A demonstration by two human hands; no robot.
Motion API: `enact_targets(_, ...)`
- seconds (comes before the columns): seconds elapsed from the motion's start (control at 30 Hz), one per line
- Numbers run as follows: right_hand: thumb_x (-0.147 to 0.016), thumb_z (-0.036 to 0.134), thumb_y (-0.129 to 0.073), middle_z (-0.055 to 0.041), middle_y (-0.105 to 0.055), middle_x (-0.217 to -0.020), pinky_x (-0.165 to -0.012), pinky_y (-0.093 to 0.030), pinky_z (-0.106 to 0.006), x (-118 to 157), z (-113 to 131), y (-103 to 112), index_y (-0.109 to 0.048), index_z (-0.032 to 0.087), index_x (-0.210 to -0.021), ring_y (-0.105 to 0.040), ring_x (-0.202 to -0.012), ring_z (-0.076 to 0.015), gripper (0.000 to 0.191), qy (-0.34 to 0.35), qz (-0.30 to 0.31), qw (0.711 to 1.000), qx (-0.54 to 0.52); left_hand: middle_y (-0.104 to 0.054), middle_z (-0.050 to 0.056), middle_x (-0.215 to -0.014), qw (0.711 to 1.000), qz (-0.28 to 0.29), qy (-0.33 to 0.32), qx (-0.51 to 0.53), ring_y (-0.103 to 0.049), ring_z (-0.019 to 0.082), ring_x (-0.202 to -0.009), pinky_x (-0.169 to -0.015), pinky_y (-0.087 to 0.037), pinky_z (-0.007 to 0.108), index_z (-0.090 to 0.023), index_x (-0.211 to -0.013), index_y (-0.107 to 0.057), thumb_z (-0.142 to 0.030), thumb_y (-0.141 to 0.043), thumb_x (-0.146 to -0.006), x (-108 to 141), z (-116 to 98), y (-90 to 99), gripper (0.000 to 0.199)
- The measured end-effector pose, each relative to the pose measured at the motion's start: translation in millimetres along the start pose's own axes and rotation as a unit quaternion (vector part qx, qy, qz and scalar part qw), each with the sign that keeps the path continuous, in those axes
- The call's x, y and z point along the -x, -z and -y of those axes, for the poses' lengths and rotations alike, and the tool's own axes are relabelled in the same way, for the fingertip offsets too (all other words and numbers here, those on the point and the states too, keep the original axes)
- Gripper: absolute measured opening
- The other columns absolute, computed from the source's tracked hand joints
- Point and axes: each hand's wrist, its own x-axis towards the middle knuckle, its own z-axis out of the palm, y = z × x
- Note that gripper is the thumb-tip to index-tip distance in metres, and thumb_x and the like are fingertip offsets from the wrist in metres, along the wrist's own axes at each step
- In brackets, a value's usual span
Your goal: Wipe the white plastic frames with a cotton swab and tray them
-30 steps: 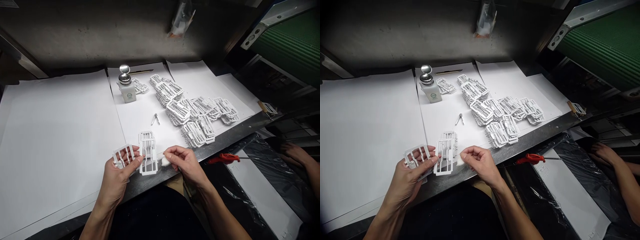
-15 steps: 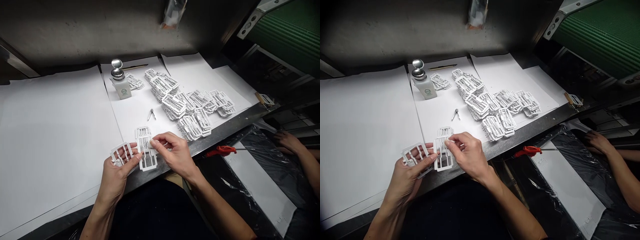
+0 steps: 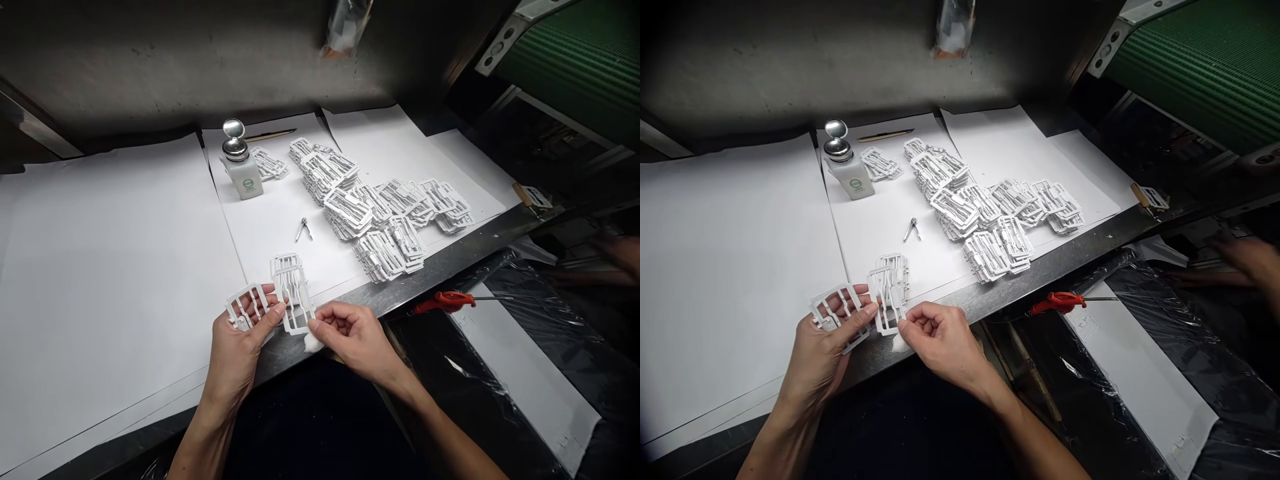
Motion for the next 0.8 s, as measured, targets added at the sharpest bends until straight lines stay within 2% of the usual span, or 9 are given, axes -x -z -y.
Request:
enact_targets(0.07, -0.086, 0.029, -0.051, 0.0025, -0.047, -0.059, -0.049, -0.033, -0.021, 3, 7, 0, -0.058, 0.016, -0.075, -0.041, -0.052, -0.0085, 0.018, 0.064, -0.014, 0.989, 0.132, -0.065, 0.003, -0.091, 1.000, 0.002, -0.008, -0.013, -0.061, 0.016, -0.083, -0.077, -0.048, 0.026, -0.018, -0.101, -0.062, -0.026, -0.072, -0.068, 1, 1, -1.5, 0.036)
enact_targets(0.13, -0.086, 0.024, -0.048, 0.0001, -0.051, -0.064, -0.055, -0.035, -0.024, 7, 16, -3, -0.057, 0.016, -0.075, -0.045, -0.057, -0.0108, 0.016, 0.132, -0.017, 0.955, 0.266, -0.066, 0.004, -0.092, 0.999, 0.008, -0.023, -0.025, -0.061, 0.016, -0.083, -0.077, -0.047, 0.026, -0.017, -0.102, -0.061, -0.028, -0.071, -0.069, 2, 1, -3.2, 0.036)
enact_targets(0.2, -0.086, 0.021, -0.046, -0.0032, -0.055, -0.072, -0.060, -0.036, -0.026, 11, 24, -6, -0.057, 0.015, -0.078, -0.048, -0.062, -0.0131, 0.015, 0.180, 0.007, 0.926, 0.333, -0.066, 0.005, -0.094, 1.000, 0.022, -0.021, -0.010, -0.061, 0.018, -0.085, -0.079, -0.047, 0.027, -0.016, -0.102, -0.061, -0.027, -0.071, -0.070, 3, -1, -4.0, 0.036)
enact_targets(0.23, -0.086, 0.021, -0.047, -0.0040, -0.056, -0.074, -0.060, -0.037, -0.026, 12, 27, -8, -0.058, 0.015, -0.081, -0.049, -0.064, -0.0134, 0.014, 0.193, 0.025, 0.923, 0.333, -0.066, 0.007, -0.095, 0.999, 0.038, -0.002, 0.015, -0.061, 0.019, -0.086, -0.079, -0.048, 0.028, -0.014, -0.102, -0.061, -0.029, -0.068, -0.072, 3, -2, -3.6, 0.034)
enact_targets(0.3, -0.086, 0.022, -0.051, -0.0026, -0.058, -0.074, -0.058, -0.038, -0.024, 13, 32, -8, -0.060, 0.015, -0.088, -0.050, -0.061, -0.0119, 0.012, 0.190, 0.061, 0.939, 0.279, -0.067, 0.010, -0.095, 0.989, 0.083, 0.069, 0.104, -0.062, 0.021, -0.085, -0.077, -0.050, 0.033, -0.013, -0.101, -0.063, -0.035, -0.060, -0.078, 3, -4, -1.4, 0.032)
enact_targets(0.37, -0.085, 0.025, -0.055, -0.0006, -0.060, -0.073, -0.055, -0.039, -0.021, 11, 34, -4, -0.063, 0.017, -0.092, -0.050, -0.059, -0.0097, 0.013, 0.160, 0.068, 0.967, 0.184, -0.068, 0.012, -0.092, 0.963, 0.120, 0.129, 0.203, -0.063, 0.022, -0.079, -0.073, -0.052, 0.035, -0.012, -0.099, -0.065, -0.040, -0.051, -0.082, 2, -3, 2.0, 0.035)
enact_targets(0.47, -0.085, 0.027, -0.058, -0.0017, -0.064, -0.077, -0.057, -0.042, -0.019, 1, 32, 7, -0.067, 0.016, -0.089, -0.055, -0.064, -0.0097, 0.015, 0.113, 0.008, 0.992, 0.064, -0.068, 0.012, -0.088, 0.934, 0.150, 0.158, 0.283, -0.064, 0.020, -0.071, -0.069, -0.052, 0.033, -0.011, -0.098, -0.066, -0.039, -0.045, -0.083, -2, 2, 5.5, 0.038)
enact_targets(0.63, -0.081, 0.030, -0.063, -0.0025, -0.065, -0.078, -0.061, -0.047, -0.021, -23, 27, 14, -0.069, 0.015, -0.087, -0.058, -0.067, -0.0112, 0.018, 0.111, -0.081, 0.990, -0.030, -0.068, 0.013, -0.083, 0.929, 0.149, 0.184, 0.283, -0.064, 0.021, -0.070, -0.069, -0.052, 0.030, -0.009, -0.096, -0.067, -0.038, -0.043, -0.083, -3, 7, 3.3, 0.040)
enact_targets(0.8, -0.080, 0.025, -0.063, -0.0042, -0.064, -0.090, -0.065, -0.049, -0.019, -44, 39, -4, -0.067, 0.014, -0.095, -0.060, -0.077, -0.0113, 0.019, 0.188, -0.062, 0.980, 0.014, -0.069, 0.009, -0.086, 0.935, 0.110, 0.183, 0.283, -0.065, 0.021, -0.075, -0.073, -0.053, 0.031, -0.011, -0.095, -0.067, -0.033, -0.046, -0.083, 2, 10, -1.0, 0.033)
